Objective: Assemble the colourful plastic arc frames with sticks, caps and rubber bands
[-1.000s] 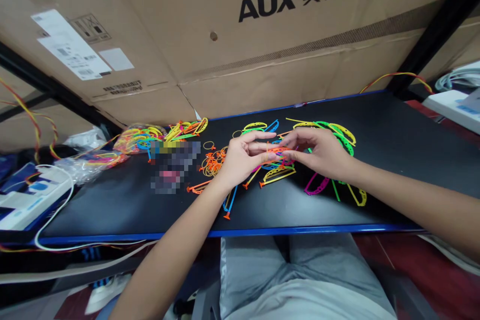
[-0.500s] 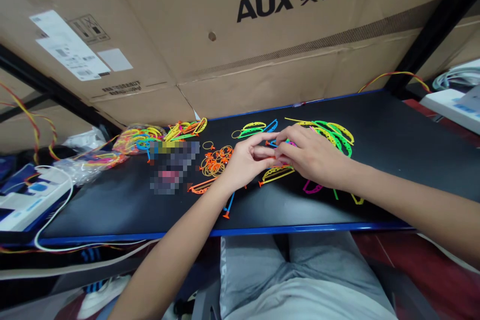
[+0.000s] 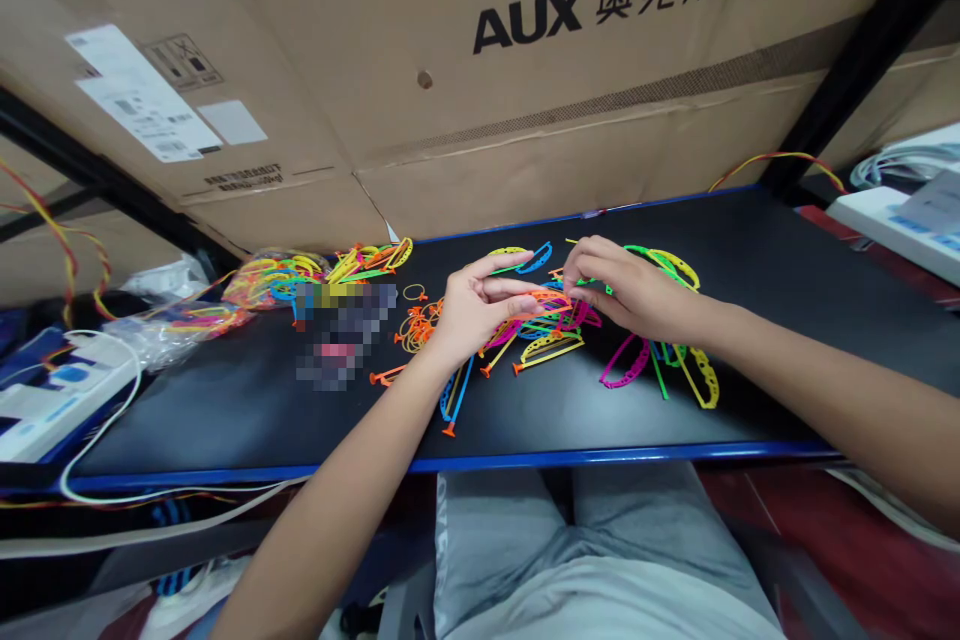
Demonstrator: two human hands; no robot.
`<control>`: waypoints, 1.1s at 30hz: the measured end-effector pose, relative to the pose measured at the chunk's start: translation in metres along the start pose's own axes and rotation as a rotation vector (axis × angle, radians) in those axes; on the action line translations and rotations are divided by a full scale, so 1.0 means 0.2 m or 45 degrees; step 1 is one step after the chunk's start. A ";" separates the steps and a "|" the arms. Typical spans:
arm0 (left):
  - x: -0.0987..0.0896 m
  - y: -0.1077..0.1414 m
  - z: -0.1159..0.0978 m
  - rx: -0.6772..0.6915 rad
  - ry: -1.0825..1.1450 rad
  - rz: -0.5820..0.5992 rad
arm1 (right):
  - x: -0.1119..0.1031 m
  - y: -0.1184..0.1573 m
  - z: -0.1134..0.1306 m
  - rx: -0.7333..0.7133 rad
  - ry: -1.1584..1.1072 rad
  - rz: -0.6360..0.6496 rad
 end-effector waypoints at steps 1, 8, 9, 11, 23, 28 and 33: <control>0.00 0.00 0.00 0.006 0.000 -0.003 | 0.00 0.00 0.00 -0.008 -0.024 -0.008; 0.01 0.00 -0.02 0.056 -0.017 -0.050 | -0.02 0.00 -0.02 -0.047 -0.114 -0.038; 0.01 0.00 -0.01 0.057 -0.017 -0.056 | -0.03 0.00 -0.02 -0.053 -0.121 -0.034; 0.01 -0.01 -0.01 0.051 -0.019 -0.067 | -0.03 0.00 -0.02 -0.053 -0.130 -0.027; 0.01 0.02 -0.04 -0.027 0.088 0.001 | 0.00 0.00 0.00 0.024 -0.275 -0.012; -0.01 0.02 -0.03 -0.012 0.080 0.000 | 0.03 0.00 0.02 0.340 -0.505 -0.170; 0.01 0.01 -0.01 -0.025 0.019 0.035 | 0.06 0.00 0.06 0.499 -0.593 -0.170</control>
Point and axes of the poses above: each hand's wrist, its own y-axis away from the middle knuckle, its own x-axis out of the palm, z = x × y, the point moved 2 cm from there along -y, towards the middle knuckle, and after that the axes turned 1 degree about x, right-handed, at the moved point
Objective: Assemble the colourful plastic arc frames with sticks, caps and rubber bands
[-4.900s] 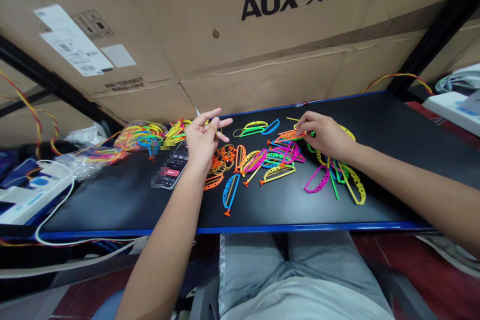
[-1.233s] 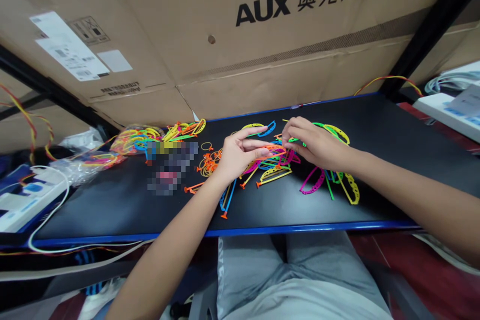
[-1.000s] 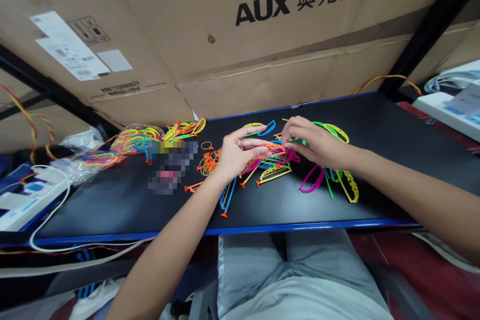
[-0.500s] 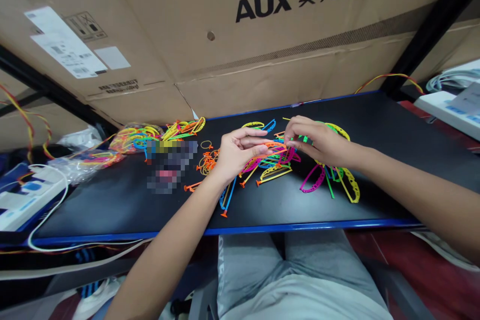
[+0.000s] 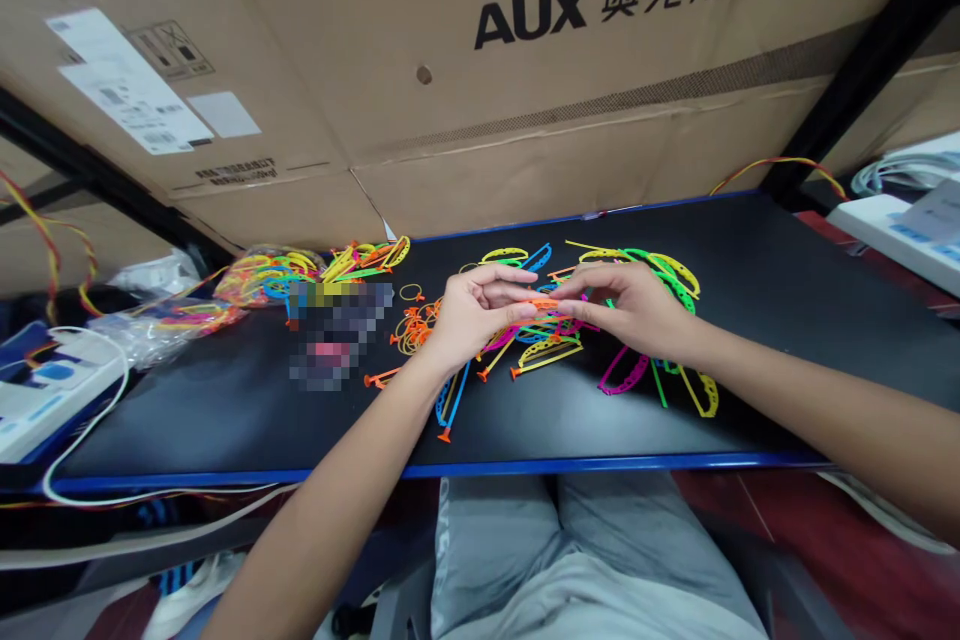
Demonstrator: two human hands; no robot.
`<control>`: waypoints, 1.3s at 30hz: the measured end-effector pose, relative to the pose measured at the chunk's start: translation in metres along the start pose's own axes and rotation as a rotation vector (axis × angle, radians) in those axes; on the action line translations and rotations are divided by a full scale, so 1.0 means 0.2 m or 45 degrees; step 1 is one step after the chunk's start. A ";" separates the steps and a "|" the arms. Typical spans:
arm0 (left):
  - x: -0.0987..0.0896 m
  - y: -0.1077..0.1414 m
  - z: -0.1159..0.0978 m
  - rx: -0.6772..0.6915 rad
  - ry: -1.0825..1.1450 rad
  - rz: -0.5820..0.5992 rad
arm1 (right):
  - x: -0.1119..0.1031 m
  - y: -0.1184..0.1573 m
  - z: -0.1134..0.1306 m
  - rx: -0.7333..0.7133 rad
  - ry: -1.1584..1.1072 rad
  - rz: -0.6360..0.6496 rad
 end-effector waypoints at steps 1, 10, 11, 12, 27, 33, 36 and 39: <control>0.00 -0.01 0.00 -0.009 0.008 0.014 | 0.00 0.00 0.00 0.005 0.022 0.005; -0.23 -0.05 0.00 0.061 0.034 -0.503 | -0.08 -0.03 -0.12 0.245 -0.125 -0.229; -0.28 -0.05 0.00 0.034 0.014 -0.566 | -0.08 -0.04 -0.13 0.255 -0.140 -0.227; -0.32 -0.06 0.00 0.008 -0.013 -0.609 | -0.08 -0.04 -0.13 0.257 -0.150 -0.220; -0.56 -0.04 -0.05 -0.007 -1.162 -0.222 | -0.08 -0.05 -0.13 0.257 -0.300 -0.302; -0.52 -0.05 -0.03 -0.063 -1.291 -0.051 | -0.08 -0.05 -0.14 0.256 -0.329 -0.313; -0.51 -0.05 -0.03 -0.089 -1.409 -0.068 | -0.07 -0.05 -0.15 0.251 -0.338 -0.319; -0.51 -0.04 -0.04 -0.144 -1.492 -0.115 | -0.07 -0.05 -0.15 0.256 -0.329 -0.330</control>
Point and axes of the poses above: each hand's wrist, its own y-axis away from the middle knuckle, its own x-axis out of the palm, z = x × y, the point moved 2 cm from there along -y, towards the middle knuckle, and after that the axes turned 1 degree about x, right-handed, at the moved point
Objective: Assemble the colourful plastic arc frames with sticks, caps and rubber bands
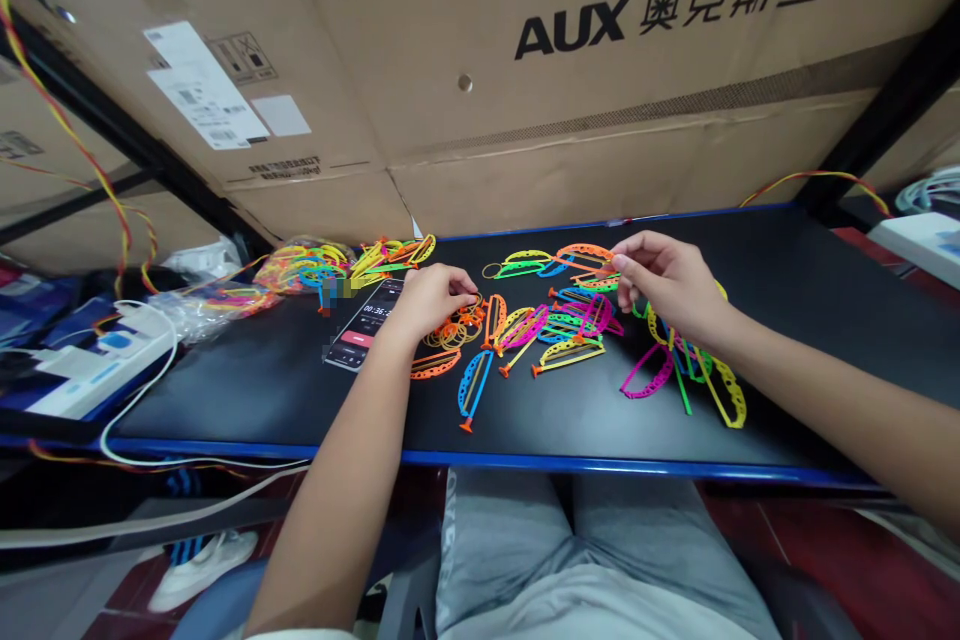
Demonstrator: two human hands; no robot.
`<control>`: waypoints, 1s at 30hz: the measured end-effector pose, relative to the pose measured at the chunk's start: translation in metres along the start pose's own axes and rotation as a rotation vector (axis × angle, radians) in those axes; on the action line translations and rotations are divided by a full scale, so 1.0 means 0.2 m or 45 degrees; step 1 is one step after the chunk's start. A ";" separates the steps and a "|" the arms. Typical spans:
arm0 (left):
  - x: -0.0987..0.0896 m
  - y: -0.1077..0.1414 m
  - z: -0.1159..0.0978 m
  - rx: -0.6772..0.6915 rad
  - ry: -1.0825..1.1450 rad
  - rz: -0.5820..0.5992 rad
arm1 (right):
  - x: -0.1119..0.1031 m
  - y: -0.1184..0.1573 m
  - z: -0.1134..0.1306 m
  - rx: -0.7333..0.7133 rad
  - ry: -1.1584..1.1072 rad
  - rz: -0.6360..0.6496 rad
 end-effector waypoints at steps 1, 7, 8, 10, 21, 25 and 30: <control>0.00 0.00 0.00 -0.016 -0.019 -0.001 | 0.00 0.00 0.00 0.001 0.011 -0.001; 0.00 0.01 -0.02 0.001 -0.041 0.022 | 0.00 0.00 0.01 -0.001 0.015 0.005; 0.00 0.01 -0.02 0.015 -0.032 0.031 | 0.01 0.00 0.02 -0.001 0.005 0.014; 0.01 0.01 -0.03 0.051 -0.032 0.023 | 0.01 0.00 0.02 -0.003 -0.014 0.034; 0.01 0.02 -0.07 0.166 -0.195 -0.054 | 0.00 0.01 0.02 0.004 -0.033 0.051; 0.02 0.01 -0.04 0.133 -0.210 -0.049 | 0.01 0.01 0.02 0.001 -0.048 0.034; 0.01 0.01 -0.02 0.076 -0.127 -0.006 | 0.01 0.01 0.03 0.002 -0.053 0.046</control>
Point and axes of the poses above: each hand's wrist, its own y-axis away from the middle knuckle, its own x-axis out of the palm, z = x × y, the point moved 2 cm from there along -y, towards the middle knuckle, and after that the axes turned 1 degree about x, right-handed, at the moved point
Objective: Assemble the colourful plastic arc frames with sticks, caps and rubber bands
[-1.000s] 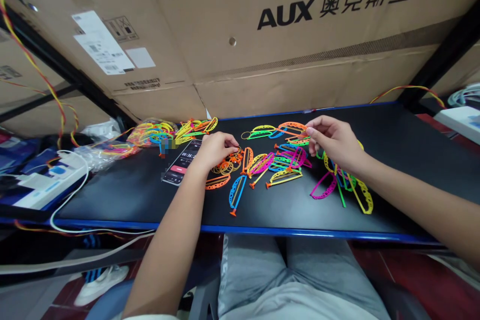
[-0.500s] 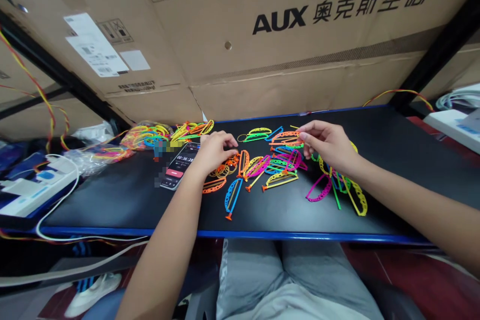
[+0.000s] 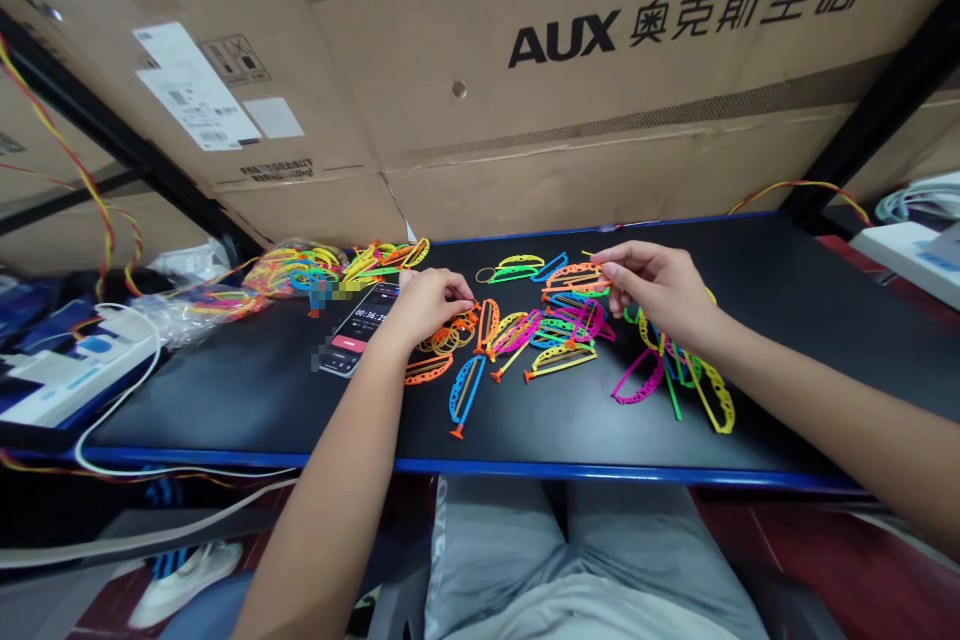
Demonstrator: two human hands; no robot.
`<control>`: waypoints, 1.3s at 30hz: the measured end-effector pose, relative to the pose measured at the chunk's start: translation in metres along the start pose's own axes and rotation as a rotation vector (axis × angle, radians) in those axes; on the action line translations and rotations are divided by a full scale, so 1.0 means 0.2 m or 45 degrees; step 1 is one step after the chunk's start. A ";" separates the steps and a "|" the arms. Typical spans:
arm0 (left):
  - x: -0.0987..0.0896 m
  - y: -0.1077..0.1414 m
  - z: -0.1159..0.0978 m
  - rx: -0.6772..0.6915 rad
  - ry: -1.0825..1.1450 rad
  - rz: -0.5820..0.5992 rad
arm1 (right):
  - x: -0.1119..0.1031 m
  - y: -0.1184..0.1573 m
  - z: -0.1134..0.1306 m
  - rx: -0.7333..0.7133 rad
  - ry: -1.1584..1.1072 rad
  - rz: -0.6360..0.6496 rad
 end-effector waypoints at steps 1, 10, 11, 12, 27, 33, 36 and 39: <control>0.00 0.00 0.00 -0.010 0.007 -0.004 | 0.00 0.00 0.00 0.001 0.002 0.002; -0.02 0.01 0.00 0.016 0.072 -0.078 | -0.01 0.00 -0.01 0.011 0.029 0.016; -0.02 0.01 0.00 0.014 0.069 -0.089 | -0.01 0.00 -0.01 0.016 0.014 0.009; -0.03 0.01 0.00 0.013 0.064 -0.100 | 0.00 0.00 -0.01 0.025 -0.004 -0.001; 0.05 0.05 -0.28 0.401 0.728 -0.143 | 0.02 0.03 -0.01 0.034 -0.140 -0.021; 0.09 0.05 -0.31 0.397 0.743 -0.146 | 0.04 0.04 0.00 0.044 -0.118 -0.008; 0.10 0.05 -0.31 0.407 0.768 -0.154 | 0.04 0.04 0.01 0.056 -0.113 -0.003; 0.11 0.05 -0.31 0.420 0.798 -0.157 | 0.05 0.05 0.02 0.052 -0.104 -0.015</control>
Point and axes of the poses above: each hand's wrist, its own y-axis away from the middle knuckle, its own x-axis out of the palm, z = x × y, the point moved 2 cm from there along -y, towards the middle knuckle, and after that the axes turned 1 degree about x, right-handed, at the moved point
